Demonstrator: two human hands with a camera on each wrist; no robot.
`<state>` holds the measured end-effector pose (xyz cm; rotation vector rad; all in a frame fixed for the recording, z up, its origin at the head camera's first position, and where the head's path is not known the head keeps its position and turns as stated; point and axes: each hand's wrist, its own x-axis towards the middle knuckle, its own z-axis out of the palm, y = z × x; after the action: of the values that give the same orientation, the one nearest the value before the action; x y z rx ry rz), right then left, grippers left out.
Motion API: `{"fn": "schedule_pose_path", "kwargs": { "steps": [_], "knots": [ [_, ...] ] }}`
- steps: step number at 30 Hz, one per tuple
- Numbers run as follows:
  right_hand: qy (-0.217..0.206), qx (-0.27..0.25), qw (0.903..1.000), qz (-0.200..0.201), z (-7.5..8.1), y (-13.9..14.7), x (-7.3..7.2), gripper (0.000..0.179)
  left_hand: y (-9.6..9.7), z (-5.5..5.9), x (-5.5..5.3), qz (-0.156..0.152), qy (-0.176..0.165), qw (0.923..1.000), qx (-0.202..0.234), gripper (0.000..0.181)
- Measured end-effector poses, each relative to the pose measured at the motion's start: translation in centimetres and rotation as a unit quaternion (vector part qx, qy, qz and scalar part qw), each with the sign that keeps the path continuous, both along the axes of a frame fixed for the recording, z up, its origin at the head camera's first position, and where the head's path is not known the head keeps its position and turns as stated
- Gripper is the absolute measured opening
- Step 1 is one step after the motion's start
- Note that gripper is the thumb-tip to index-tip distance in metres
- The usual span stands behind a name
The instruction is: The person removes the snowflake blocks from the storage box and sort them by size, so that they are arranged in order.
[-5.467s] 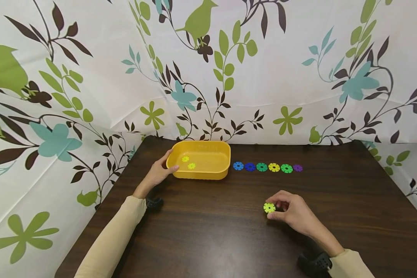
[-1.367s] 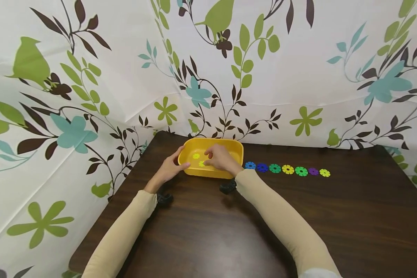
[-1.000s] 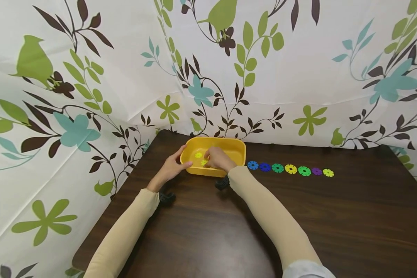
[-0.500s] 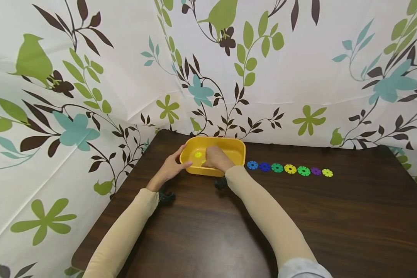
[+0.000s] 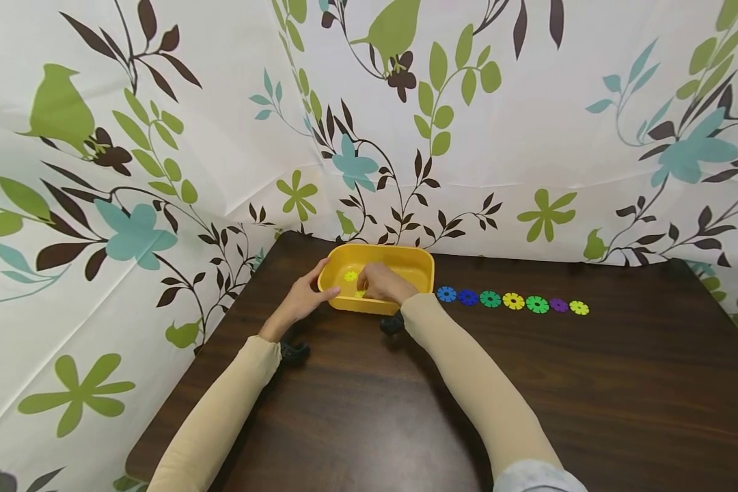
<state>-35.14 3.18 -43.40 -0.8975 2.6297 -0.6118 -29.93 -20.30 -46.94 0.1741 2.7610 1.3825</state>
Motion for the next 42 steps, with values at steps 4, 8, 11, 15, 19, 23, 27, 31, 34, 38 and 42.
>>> {"fn": "schedule_pose_path", "kwargs": {
  "steps": [4,8,11,15,19,23,27,31,34,38,42],
  "knots": [
    [-0.001,-0.006,1.0000,-0.006,0.0,0.2,0.0,0.016,0.1,0.0,-0.1,0.002,-0.001,1.0000,-0.001,0.092],
    [0.001,-0.008,1.0000,-0.006,0.1,0.4,0.1,0.017,0.2,0.1,-0.1,0.001,-0.003,1.0000,0.001,0.091],
    [-0.007,-0.007,1.0000,0.000,0.1,0.6,0.0,0.025,0.3,0.1,-0.1,-0.002,-0.003,1.0000,0.000,0.092],
    [-0.023,-0.017,0.9995,0.012,0.1,1.0,-0.1,0.031,0.3,0.1,-0.2,-0.002,-0.001,1.0000,-0.001,0.092],
    [-0.020,-0.027,0.9993,0.020,-0.2,1.3,-0.2,0.030,0.2,0.1,-0.2,0.000,-0.001,1.0000,0.003,0.092],
    [-0.005,-0.034,0.9993,0.014,-0.3,1.6,-0.1,0.029,0.1,0.0,-0.3,-0.001,-0.002,1.0000,0.004,0.093],
    [0.007,-0.047,0.9988,-0.005,0.1,1.9,0.4,0.029,-0.1,-0.1,-0.2,-0.003,-0.001,1.0000,0.002,0.094],
    [0.000,-0.077,0.9964,-0.035,0.6,2.7,0.6,0.031,-0.2,0.1,0.0,-0.004,0.002,1.0000,-0.001,0.094],
    [0.002,-0.104,0.9931,-0.054,0.9,3.5,0.6,0.037,-0.3,0.2,0.1,-0.006,0.007,1.0000,0.001,0.096],
    [0.024,-0.125,0.9891,-0.075,1.4,4.6,0.9,0.043,-0.4,0.2,0.1,-0.012,0.012,0.9998,-0.002,0.097],
    [0.055,-0.144,0.9836,-0.093,1.8,6.1,1.6,0.042,-0.2,0.1,0.1,-0.012,0.009,0.9999,-0.003,0.096]
  ]
}}
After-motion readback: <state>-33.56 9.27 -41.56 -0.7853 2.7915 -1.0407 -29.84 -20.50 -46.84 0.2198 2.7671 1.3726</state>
